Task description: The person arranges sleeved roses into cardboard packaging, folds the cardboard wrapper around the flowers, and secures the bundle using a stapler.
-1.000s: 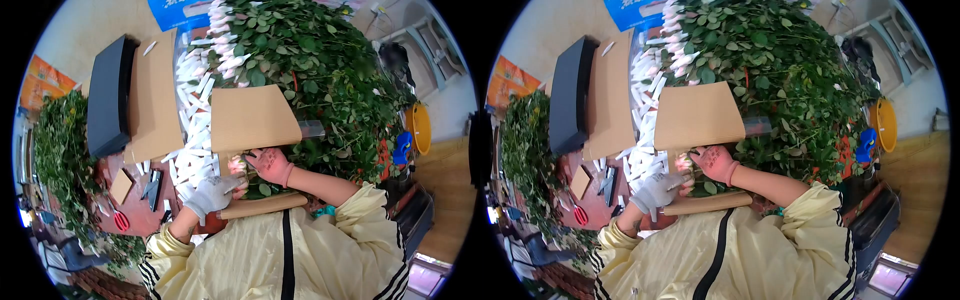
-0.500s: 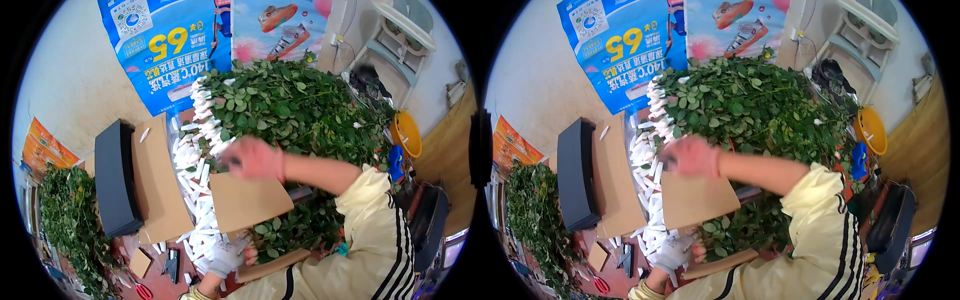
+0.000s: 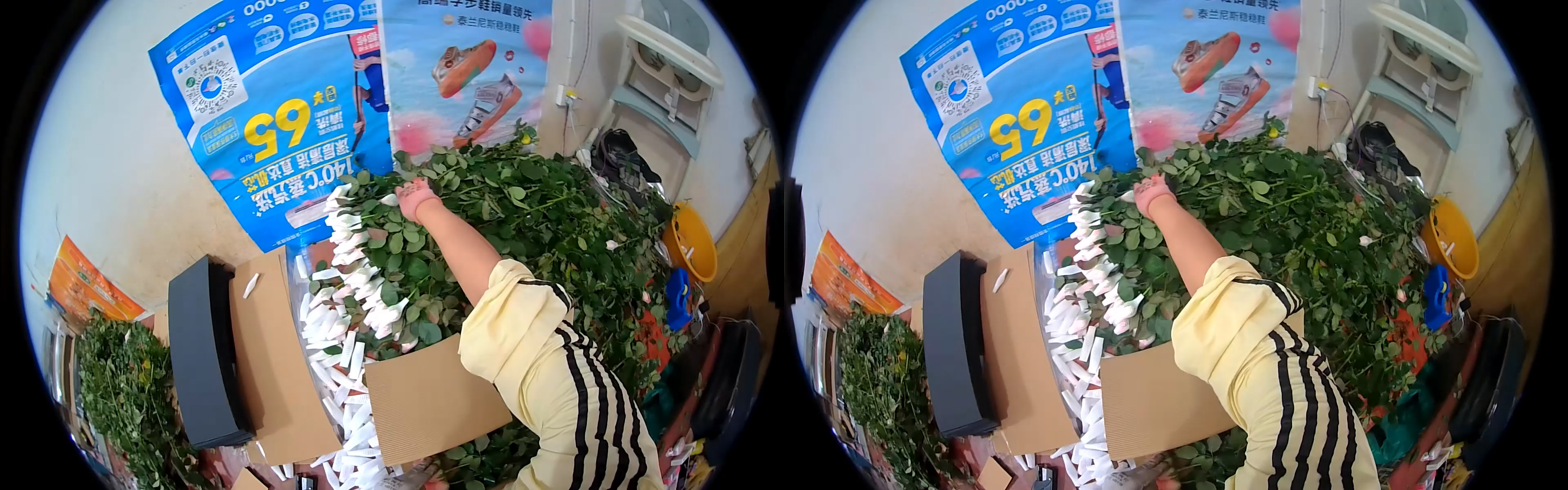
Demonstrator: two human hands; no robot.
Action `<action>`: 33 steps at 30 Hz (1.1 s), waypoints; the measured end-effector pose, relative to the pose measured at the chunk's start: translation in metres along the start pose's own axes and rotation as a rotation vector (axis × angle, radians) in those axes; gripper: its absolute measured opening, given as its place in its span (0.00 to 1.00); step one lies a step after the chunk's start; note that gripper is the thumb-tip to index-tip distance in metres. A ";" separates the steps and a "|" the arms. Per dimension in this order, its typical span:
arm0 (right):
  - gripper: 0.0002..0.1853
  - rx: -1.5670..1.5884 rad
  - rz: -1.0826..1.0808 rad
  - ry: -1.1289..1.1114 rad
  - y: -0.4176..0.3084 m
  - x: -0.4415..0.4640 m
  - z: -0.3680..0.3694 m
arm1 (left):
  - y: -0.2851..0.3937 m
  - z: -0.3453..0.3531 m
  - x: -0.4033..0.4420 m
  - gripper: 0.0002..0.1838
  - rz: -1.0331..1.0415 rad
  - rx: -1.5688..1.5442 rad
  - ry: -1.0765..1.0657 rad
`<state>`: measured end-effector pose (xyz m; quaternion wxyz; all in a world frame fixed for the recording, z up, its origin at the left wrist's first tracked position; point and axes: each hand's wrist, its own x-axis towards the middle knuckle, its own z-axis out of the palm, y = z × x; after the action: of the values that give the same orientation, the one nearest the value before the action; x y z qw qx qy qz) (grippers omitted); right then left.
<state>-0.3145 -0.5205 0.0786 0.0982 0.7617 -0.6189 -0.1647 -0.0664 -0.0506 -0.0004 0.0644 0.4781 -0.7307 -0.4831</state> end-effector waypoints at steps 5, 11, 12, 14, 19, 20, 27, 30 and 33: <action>0.22 -0.164 -0.014 0.056 0.013 -0.051 -0.021 | 0.008 -0.004 -0.003 0.15 -0.105 -0.256 0.007; 0.19 0.098 0.318 0.786 0.134 -0.112 -0.044 | 0.023 -0.004 -0.029 0.12 -0.355 -0.880 0.023; 0.22 0.417 0.514 0.771 0.156 -0.145 -0.070 | 0.023 -0.005 -0.033 0.11 -0.401 -1.015 0.021; 0.21 0.577 0.653 0.998 0.234 -0.189 -0.086 | 0.009 0.000 -0.036 0.11 -0.435 -1.276 -0.027; 0.07 1.704 0.228 1.936 0.341 -0.328 -0.132 | 0.003 0.009 -0.039 0.13 -0.283 -1.278 -0.155; 0.06 1.622 0.182 1.876 0.339 -0.347 -0.135 | 0.012 0.007 -0.039 0.13 -0.333 -1.154 -0.076; 0.12 1.539 0.081 1.857 0.320 -0.409 -0.134 | -0.015 0.001 -0.032 0.11 -0.149 -0.808 -0.177; 0.12 1.356 0.352 1.894 0.313 -0.371 -0.093 | -0.004 -0.007 -0.036 0.21 0.098 0.170 -0.020; 0.17 0.992 0.808 1.405 0.252 -0.347 -0.072 | -0.010 -0.002 -0.040 0.22 0.142 0.169 0.027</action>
<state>-0.5791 -0.2405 0.2795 0.1631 0.3695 -0.6343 0.6592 -0.0371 -0.0226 0.0077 0.0678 0.4351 -0.7999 -0.4077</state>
